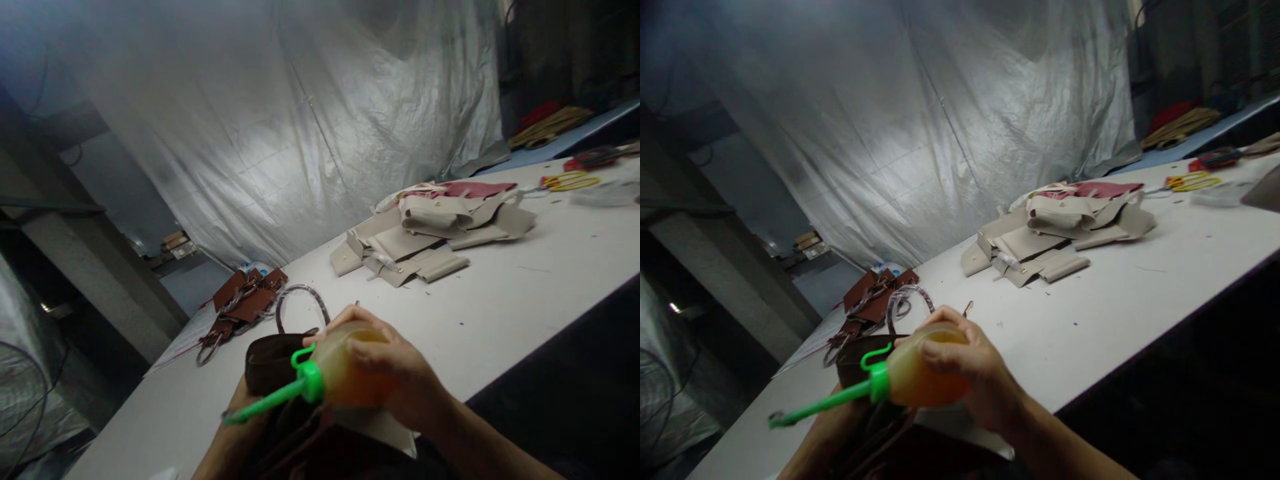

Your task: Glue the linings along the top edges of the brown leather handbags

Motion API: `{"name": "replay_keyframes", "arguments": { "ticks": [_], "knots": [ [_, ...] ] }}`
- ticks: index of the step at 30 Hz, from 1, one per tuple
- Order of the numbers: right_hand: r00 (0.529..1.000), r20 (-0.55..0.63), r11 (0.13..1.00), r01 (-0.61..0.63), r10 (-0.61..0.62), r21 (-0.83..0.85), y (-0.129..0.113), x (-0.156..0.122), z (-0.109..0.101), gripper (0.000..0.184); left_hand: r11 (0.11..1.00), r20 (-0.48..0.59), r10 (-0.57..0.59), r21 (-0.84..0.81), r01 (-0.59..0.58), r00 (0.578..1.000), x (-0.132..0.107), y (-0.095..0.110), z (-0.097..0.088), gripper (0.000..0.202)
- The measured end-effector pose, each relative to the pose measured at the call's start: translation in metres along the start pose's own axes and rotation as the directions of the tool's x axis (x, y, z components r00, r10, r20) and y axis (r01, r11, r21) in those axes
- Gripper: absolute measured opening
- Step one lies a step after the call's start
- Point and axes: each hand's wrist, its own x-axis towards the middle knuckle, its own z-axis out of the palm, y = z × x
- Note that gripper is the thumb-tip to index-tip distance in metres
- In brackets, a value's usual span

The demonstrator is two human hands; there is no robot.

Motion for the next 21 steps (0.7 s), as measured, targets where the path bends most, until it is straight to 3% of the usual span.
{"name": "replay_keyframes", "arguments": {
  "ticks": [4,8,13,17,21],
  "knots": [
    [0.99,-0.115,0.997,0.079,-0.082,-0.026,-0.023,-0.015,-0.031,0.027,0.995,0.0,-0.044,-0.089,0.043,0.999,-0.005,0.0,0.004,0.039],
    [0.965,-0.223,0.99,0.123,-0.136,-0.069,-0.028,-0.027,-0.059,0.022,0.983,-0.063,-0.064,-0.177,0.052,0.996,0.004,-0.008,0.002,0.027],
    [0.93,-0.335,0.985,0.117,-0.154,-0.127,-0.029,-0.038,-0.076,0.02,0.999,-0.07,0.007,-0.051,-0.011,0.998,0.023,-0.02,-0.012,0.037],
    [0.908,-0.394,0.982,0.083,-0.143,-0.167,-0.027,-0.041,-0.084,0.021,0.988,0.041,0.151,0.012,-0.152,0.988,0.035,-0.024,-0.022,0.046],
    [0.885,-0.441,0.977,0.061,-0.148,-0.207,-0.024,-0.042,-0.092,0.025,0.983,0.138,0.131,0.109,-0.147,0.982,0.04,-0.019,-0.024,0.05]
  ]
}}
